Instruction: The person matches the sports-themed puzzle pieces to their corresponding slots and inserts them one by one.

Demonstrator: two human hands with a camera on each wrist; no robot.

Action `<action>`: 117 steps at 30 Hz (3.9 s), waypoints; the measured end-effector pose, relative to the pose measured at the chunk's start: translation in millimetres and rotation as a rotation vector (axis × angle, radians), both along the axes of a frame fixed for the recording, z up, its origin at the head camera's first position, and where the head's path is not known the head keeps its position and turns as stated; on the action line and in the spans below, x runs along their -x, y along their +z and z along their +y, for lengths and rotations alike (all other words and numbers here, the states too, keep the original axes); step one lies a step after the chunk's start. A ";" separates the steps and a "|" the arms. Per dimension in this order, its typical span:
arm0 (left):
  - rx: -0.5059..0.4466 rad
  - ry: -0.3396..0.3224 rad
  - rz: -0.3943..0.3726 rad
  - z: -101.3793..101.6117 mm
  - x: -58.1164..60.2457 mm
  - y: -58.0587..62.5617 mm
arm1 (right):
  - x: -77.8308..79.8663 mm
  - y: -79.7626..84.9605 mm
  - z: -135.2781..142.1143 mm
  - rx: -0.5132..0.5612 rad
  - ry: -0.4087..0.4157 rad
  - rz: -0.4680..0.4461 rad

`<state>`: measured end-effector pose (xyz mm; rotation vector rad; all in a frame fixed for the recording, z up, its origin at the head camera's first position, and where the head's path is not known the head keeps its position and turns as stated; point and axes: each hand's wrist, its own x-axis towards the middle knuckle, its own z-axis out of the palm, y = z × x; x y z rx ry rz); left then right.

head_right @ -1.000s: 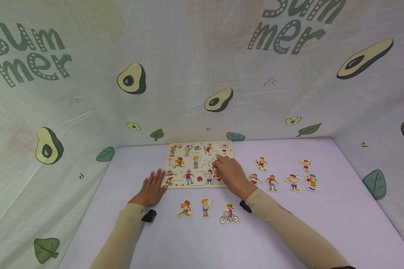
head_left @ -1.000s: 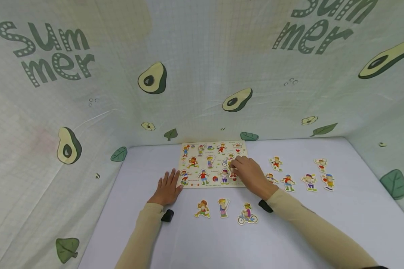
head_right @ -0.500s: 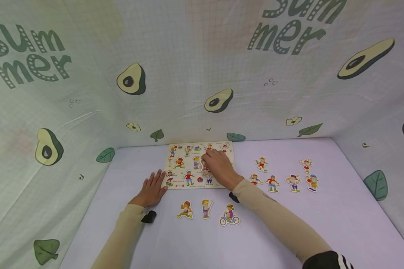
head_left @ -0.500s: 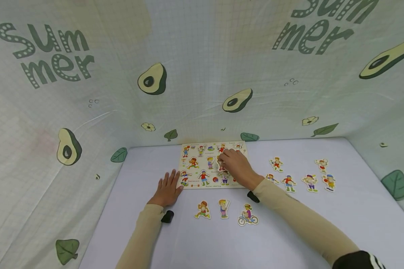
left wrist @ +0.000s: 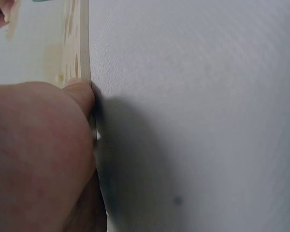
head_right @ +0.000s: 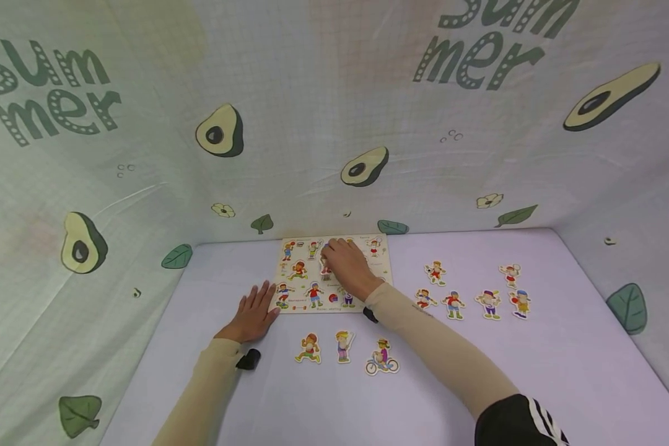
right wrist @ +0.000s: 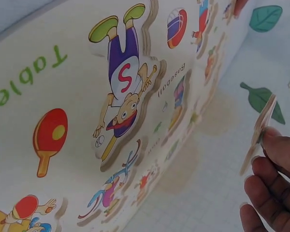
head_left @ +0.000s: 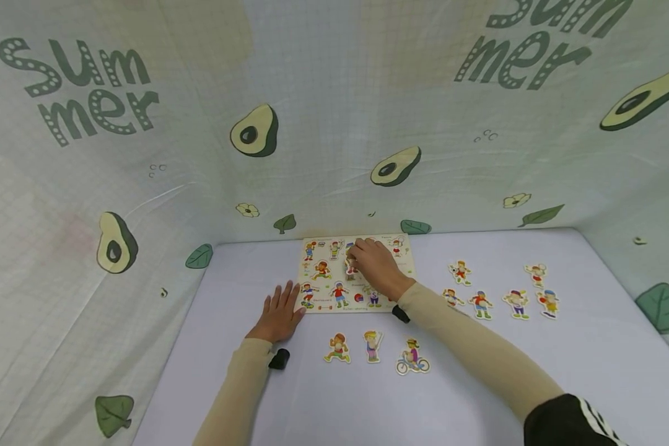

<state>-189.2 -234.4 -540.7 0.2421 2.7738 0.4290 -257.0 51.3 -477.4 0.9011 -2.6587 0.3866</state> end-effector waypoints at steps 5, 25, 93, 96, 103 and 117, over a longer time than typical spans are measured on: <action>0.001 0.004 0.001 1.1 -0.1 0.8 | 9.5 -0.8 -8.9 -0.002 -0.007 -0.017; 0.012 0.005 -0.009 -0.5 1.7 -1.9 | 45.6 -11.3 -49.0 -0.037 -0.028 -0.156; 0.029 -0.011 0.034 1.8 -2.7 -1.2 | 92.0 -30.2 -131.9 -0.205 -0.113 -0.217; 0.013 -0.006 0.035 2.8 -3.0 -1.2 | 87.1 -24.8 -125.5 -0.216 -0.111 -0.214; 0.014 -0.011 0.029 0.7 -4.6 -2.3 | 74.4 -10.6 -103.7 -0.228 -0.108 -0.172; -0.016 -0.017 0.015 -3.3 -5.1 1.3 | 33.2 16.5 -47.0 -0.114 -0.114 -0.127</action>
